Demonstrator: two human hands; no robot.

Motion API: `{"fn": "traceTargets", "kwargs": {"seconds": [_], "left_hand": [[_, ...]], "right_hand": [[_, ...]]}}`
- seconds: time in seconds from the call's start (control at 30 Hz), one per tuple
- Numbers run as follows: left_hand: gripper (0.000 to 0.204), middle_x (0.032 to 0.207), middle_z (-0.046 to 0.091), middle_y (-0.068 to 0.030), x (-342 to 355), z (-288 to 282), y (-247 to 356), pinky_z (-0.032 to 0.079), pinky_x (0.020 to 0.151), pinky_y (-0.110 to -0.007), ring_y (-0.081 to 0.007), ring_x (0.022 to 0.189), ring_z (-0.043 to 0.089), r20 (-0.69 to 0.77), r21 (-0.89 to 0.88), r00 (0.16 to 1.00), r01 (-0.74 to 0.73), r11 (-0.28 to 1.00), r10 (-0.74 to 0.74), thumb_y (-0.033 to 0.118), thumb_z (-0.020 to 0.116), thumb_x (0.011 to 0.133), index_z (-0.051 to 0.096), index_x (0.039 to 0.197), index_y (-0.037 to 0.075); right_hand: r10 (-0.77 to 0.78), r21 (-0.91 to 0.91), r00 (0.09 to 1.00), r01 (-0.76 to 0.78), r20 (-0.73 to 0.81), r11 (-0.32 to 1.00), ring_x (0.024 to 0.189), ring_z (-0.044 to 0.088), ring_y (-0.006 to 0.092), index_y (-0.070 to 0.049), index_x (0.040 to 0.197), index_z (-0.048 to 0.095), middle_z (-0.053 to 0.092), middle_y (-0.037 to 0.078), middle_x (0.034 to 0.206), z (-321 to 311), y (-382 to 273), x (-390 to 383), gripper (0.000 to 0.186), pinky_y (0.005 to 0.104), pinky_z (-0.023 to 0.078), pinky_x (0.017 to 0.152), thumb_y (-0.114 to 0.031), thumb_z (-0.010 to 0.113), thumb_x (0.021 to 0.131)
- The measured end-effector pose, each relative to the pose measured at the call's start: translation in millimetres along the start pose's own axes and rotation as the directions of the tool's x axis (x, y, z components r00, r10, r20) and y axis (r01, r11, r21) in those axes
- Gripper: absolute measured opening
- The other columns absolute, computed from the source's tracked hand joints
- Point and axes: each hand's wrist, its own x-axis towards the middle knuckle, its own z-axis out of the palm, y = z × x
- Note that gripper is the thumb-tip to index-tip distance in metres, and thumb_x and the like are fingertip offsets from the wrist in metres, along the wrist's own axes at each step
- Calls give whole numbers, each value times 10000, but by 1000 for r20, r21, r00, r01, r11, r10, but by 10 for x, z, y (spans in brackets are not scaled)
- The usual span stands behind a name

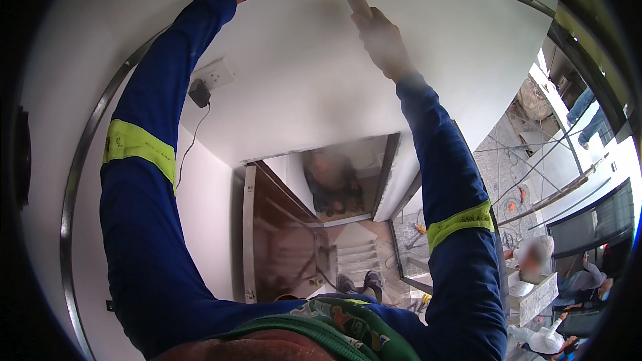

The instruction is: The person uses a hammer to secure a metal trim strip along the ceiling edge. They repeatedly tap the trim into place while holding it with the other hand. Another person is visible below, assisting with a metal frame.

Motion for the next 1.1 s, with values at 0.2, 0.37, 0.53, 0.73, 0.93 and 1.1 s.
{"fn": "traceTargets", "kwargs": {"seconds": [0.2, 0.37, 0.53, 0.73, 0.93, 1.1], "left_hand": [[95, 933, 596, -94, -19, -5, -39, 489, 834, -412, -307, 917, 569, 3, 39, 999, -40, 998, 40, 55, 686, 866, 594, 883, 39], [119, 924, 605, -89, -19, -59, -24, 504, 812, -405, -288, 907, 586, 70, -16, 997, 31, 999, -30, 31, 707, 848, 591, 871, 38], [154, 944, 629, -72, -61, -47, -33, 523, 823, -388, -264, 928, 605, 46, -89, 999, 14, 996, -10, 21, 751, 815, 604, 847, 54], [165, 967, 644, -40, -82, 26, -67, 525, 833, -382, -244, 951, 603, 22, 57, 998, -60, 997, 59, 34, 776, 800, 623, 845, 80], [159, 948, 650, -31, -105, 81, -35, 528, 822, -385, -242, 915, 605, -14, 90, 1000, -13, 996, 14, 31, 773, 810, 627, 851, 78], [94, 932, 664, -42, -45, 51, -25, 551, 742, -341, -205, 821, 650, -73, -151, 949, 293, 944, -306, 45, 746, 889, 653, 880, 51]], "right_hand": [[-100, -245, 972, 46, -213, 968, 509, 439, 48, -38, 999, 572, 480, -37, 638, -176, 138, -42, 336, 256, 389, 461, -369, 562, 1057], [-250, -460, 944, 127, -216, 879, 522, 586, 256, -42, 1040, 544, 611, 148, 648, -347, 282, -23, 254, 389, 467, 505, -270, 652, 1017], [-358, -536, 912, 205, -198, 819, 508, 601, 278, -48, 1015, 531, 611, 163, 639, -362, 357, 18, 225, 384, 477, 480, -218, 679, 1001], [-435, -585, 884, 264, -170, 767, 520, 631, 311, -43, 1008, 522, 625, 178, 652, -362, 381, 30, 224, 398, 494, 485, -191, 688, 991], [-407, -548, 895, 253, -179, 797, 506, 615, 309, -48, 1009, 510, 612, 178, 637, -327, 429, 27, 214, 392, 482, 477, -162, 690, 986], [-425, -543, 888, 273, -174, 794, 499, 587, 308, -53, 1019, 497, 602, 176, 639, -306, 445, 37, 221, 381, 472, 475, -161, 687, 988]]}}
